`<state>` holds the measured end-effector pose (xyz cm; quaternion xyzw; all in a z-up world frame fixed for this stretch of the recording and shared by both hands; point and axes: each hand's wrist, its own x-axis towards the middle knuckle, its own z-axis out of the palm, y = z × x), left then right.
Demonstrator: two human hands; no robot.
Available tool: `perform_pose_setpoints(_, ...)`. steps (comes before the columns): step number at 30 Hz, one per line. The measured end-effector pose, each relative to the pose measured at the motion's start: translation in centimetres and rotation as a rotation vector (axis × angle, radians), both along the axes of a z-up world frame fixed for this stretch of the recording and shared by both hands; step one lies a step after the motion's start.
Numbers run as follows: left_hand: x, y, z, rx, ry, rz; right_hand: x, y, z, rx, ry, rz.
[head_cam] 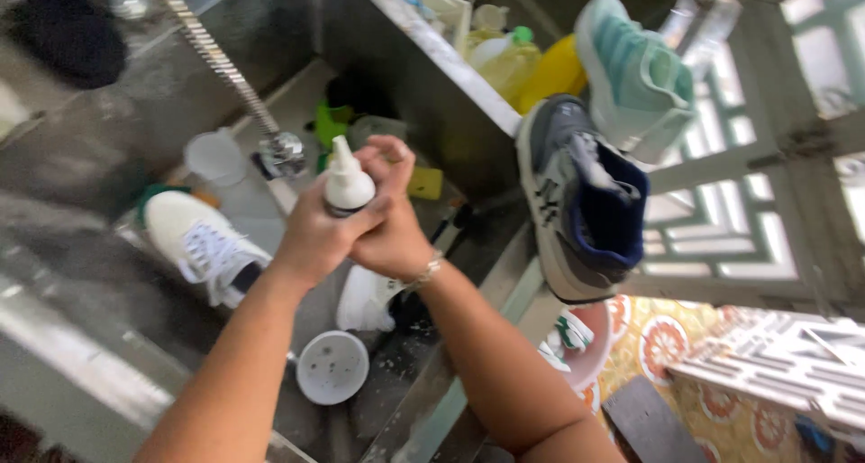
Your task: Clean and apply white-shoe cleaner to various athletic shoes in a sink area.
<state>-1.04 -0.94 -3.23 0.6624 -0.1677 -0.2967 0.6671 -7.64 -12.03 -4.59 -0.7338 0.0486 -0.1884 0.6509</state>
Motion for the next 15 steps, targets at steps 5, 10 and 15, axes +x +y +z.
perform_pose_setpoints(5,0.5,-0.1,1.5,0.142,-0.258,0.155,0.6,-1.9,-1.5,0.549,-0.004,0.097)
perform_pose_setpoints(10,0.6,0.2,1.5,0.454,-0.518,0.091,1.2,-2.2,0.5,0.253,0.163,-0.163)
perform_pose_setpoints(15,0.1,0.4,-0.4,0.450,-0.479,0.042,0.8,-3.0,0.4,0.324,0.146,-0.110)
